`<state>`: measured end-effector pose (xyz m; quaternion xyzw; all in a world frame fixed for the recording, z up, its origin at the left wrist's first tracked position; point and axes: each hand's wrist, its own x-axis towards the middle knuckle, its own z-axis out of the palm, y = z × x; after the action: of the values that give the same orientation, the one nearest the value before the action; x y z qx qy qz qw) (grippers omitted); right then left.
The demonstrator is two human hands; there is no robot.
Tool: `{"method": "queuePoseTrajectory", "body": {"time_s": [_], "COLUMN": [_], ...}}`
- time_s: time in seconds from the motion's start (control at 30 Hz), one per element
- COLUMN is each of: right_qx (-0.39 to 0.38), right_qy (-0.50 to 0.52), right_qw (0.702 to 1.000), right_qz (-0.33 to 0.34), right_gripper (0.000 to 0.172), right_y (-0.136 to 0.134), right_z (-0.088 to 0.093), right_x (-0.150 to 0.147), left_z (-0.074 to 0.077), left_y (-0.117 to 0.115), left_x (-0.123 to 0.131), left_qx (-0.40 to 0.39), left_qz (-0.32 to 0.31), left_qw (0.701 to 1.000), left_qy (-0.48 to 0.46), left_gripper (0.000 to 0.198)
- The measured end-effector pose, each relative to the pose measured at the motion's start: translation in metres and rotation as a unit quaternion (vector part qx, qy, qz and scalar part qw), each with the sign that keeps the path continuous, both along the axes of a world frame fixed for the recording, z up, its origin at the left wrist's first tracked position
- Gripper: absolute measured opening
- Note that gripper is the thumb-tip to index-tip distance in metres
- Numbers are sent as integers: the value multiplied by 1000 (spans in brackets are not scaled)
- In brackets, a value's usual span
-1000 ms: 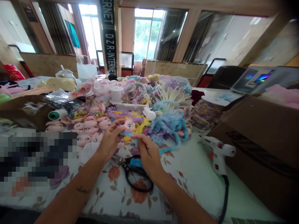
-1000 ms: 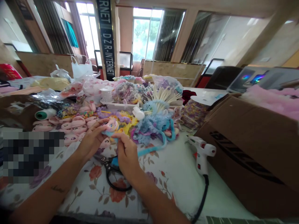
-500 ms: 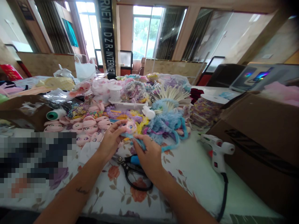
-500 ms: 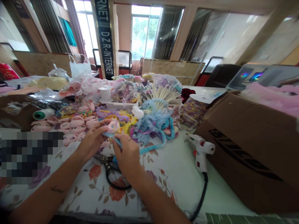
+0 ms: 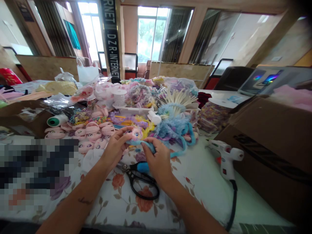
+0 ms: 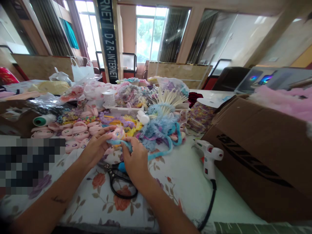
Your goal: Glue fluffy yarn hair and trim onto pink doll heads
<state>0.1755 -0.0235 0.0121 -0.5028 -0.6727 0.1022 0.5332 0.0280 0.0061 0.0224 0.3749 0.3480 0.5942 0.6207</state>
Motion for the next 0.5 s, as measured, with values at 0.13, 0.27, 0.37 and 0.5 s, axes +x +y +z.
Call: {"method": "queuePoseTrajectory", "body": {"time_s": [0.13,0.27,0.37,0.5], "right_qx": [-37,-47,-46,-53], "right_qy": [21,35,37,50], "right_qw": [999,998,998,997], "right_qz": [7,12,10,14], "right_gripper": [11,11,11,11], "right_y": [1,2,3,4], "right_z": [2,3,4,5], "right_x": [1,1,2,3], "left_z": [2,3,4,5], "left_y": [-1,-2,-2,-2], "left_x": [1,2,2,1], "left_qx": [-2,-5,-6,-3], "left_qz": [-8,-10,-11,-6], "left_qw": [1000,1000,1000,1000], "left_qy": [-1,4,9,21], "left_gripper": [34,35,36,34]}}
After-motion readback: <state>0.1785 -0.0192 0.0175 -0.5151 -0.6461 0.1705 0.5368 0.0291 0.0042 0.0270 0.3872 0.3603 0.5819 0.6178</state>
